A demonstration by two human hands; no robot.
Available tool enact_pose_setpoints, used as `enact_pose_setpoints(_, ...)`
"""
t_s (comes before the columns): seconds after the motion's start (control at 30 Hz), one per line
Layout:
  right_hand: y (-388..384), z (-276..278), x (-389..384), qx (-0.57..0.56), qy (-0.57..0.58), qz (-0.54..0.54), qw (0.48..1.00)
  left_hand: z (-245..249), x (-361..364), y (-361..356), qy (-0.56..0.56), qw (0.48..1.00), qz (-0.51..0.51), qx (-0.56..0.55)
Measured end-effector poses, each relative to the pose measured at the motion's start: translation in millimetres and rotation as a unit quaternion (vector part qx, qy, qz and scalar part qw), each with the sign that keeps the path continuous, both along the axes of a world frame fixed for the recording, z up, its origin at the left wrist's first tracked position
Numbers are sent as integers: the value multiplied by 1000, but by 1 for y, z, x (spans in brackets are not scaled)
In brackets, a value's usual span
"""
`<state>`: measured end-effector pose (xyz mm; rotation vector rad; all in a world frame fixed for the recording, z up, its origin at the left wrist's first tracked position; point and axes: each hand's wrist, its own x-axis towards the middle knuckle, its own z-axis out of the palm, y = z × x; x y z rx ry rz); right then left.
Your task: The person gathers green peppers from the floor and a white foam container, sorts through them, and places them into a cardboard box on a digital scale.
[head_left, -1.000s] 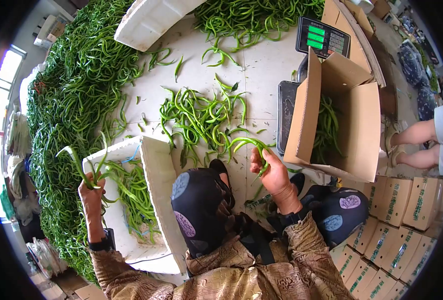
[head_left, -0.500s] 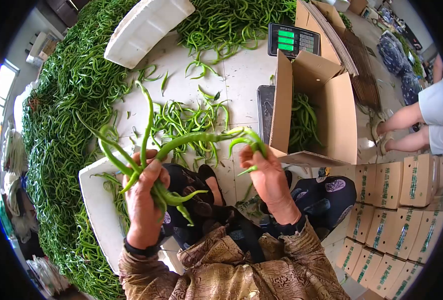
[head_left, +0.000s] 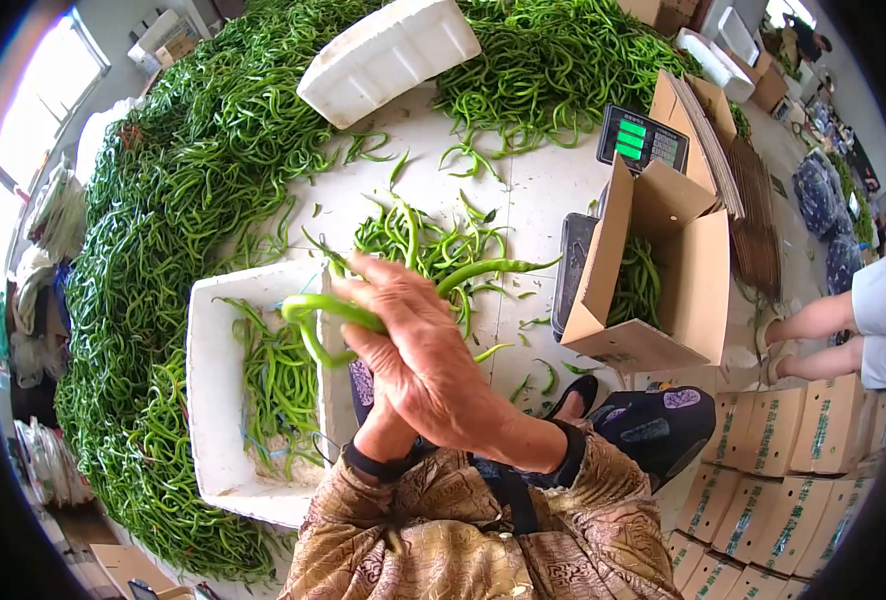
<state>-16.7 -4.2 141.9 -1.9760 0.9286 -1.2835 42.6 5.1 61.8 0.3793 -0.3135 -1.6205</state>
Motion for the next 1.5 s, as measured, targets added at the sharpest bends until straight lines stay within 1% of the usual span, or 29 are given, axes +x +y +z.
enact_pose_setpoints(0.1, -2, -4, -7, 22, -40, 37, 998, 3, -2, -3, -27, 999, 23, 32)
enact_pose_setpoints(0.13, -2, 10, -8, 183, -117, 112, 970, 3, -1, -4, -48, 997, 38, 45)
enact_pose_setpoints(0.2, -7, 15, -3, 324, -123, 182, 920, 6, 7, -6, -82, 993, 63, 64)
enact_pose_setpoints(0.27, -2, 17, -9, 299, -243, 217, 897, 12, 22, -7, -127, 985, 85, 78)
enact_pose_setpoints(0.33, -2, 21, -39, 291, -322, 167, 886, 17, 40, -8, -162, 978, 103, 81)
enact_pose_setpoints(0.37, 1, 24, -54, 289, -354, 78, 886, 19, 49, -5, -174, 977, 101, 63)
enact_pose_setpoints(0.4, -4, 14, -74, 272, -385, 40, 881, 21, 57, -3, -187, 976, 98, 45)
enact_pose_setpoints(0.43, -1, 17, -79, 268, -395, -67, 876, 31, 57, -2, -192, 972, 118, 65)
enact_pose_setpoints(0.47, -1, 5, -90, 258, -394, -88, 878, 30, 59, -1, -196, 972, 116, 63)
enact_pose_setpoints(0.53, 0, -16, -92, 305, -370, -162, 863, 27, 57, 0, -201, 973, 103, 55)
enact_pose_setpoints(0.57, 1, -29, -92, 339, -318, -127, 876, 26, 52, 0, -204, 972, 97, 56)
enact_pose_setpoints(0.63, 4, -39, -84, 404, -228, -71, 883, 28, 41, 0, -274, 959, 48, 61)
enact_pose_setpoints(0.67, -1, -47, -78, 394, -241, -35, 886, 27, 34, 1, -308, 949, 18, 62)
enact_pose_setpoints(0.7, -5, -49, -76, 438, -247, -45, 863, 18, 27, 0, -346, 937, -33, 43)
enact_pose_setpoints(0.73, -10, -51, -77, 480, -252, -51, 839, 15, 19, 2, -379, 923, -59, 23)
enact_pose_setpoints(0.8, -19, -71, -86, 488, -300, -40, 819, 14, 8, 2, -390, 917, -76, 12)
enact_pose_setpoints(0.83, -22, -78, -89, 494, -324, -29, 806, 9, 7, 1, -372, 923, -93, 34)
enact_pose_setpoints(0.9, -23, -83, -107, 477, -315, -15, 820, -6, 9, -1, -339, 929, -123, 84)
enact_pose_setpoints(0.97, -21, -76, -125, 474, -298, -20, 828, -20, 8, -3, -369, 918, -119, 87)
enact_pose_setpoints(1.0, -20, -70, -129, 462, -260, -37, 847, -23, 6, -5, -388, 911, -116, 75)
enact_pose_setpoints(1.07, -22, -72, -135, 475, -183, -13, 861, -17, 0, -3, -370, 913, -153, 73)
enact_pose_setpoints(1.1, -20, -78, -133, 478, -190, -11, 858, -14, -3, -3, -362, 914, -171, 71)
enact_pose_setpoints(1.13, -19, -85, -129, 480, -198, -10, 854, -20, -6, -4, -382, 902, -197, 38)
enact_pose_setpoints(1.2, -19, -91, -129, 506, -230, -7, 831, -25, -13, -7, -376, 895, -239, 15)
enact_pose_setpoints(1.3, -19, -101, -136, 515, -287, -35, 807, -31, -16, -8, -372, 889, -265, 3)
enact_pose_setpoints(1.33, -23, -99, -144, 530, -280, -18, 800, -33, -14, -10, -331, 901, -279, 28)
enact_pose_setpoints(1.4, -25, -92, -154, 508, -300, -72, 804, -40, -8, -14, -246, 918, -302, 77)
enact_pose_setpoints(1.43, -26, -95, -161, 487, -302, -59, 817, -42, -9, -14, -209, 933, -280, 88)
enact_pose_setpoints(1.5, -24, -89, -170, 500, -260, -56, 824, -38, -9, -16, -212, 931, -285, 80)
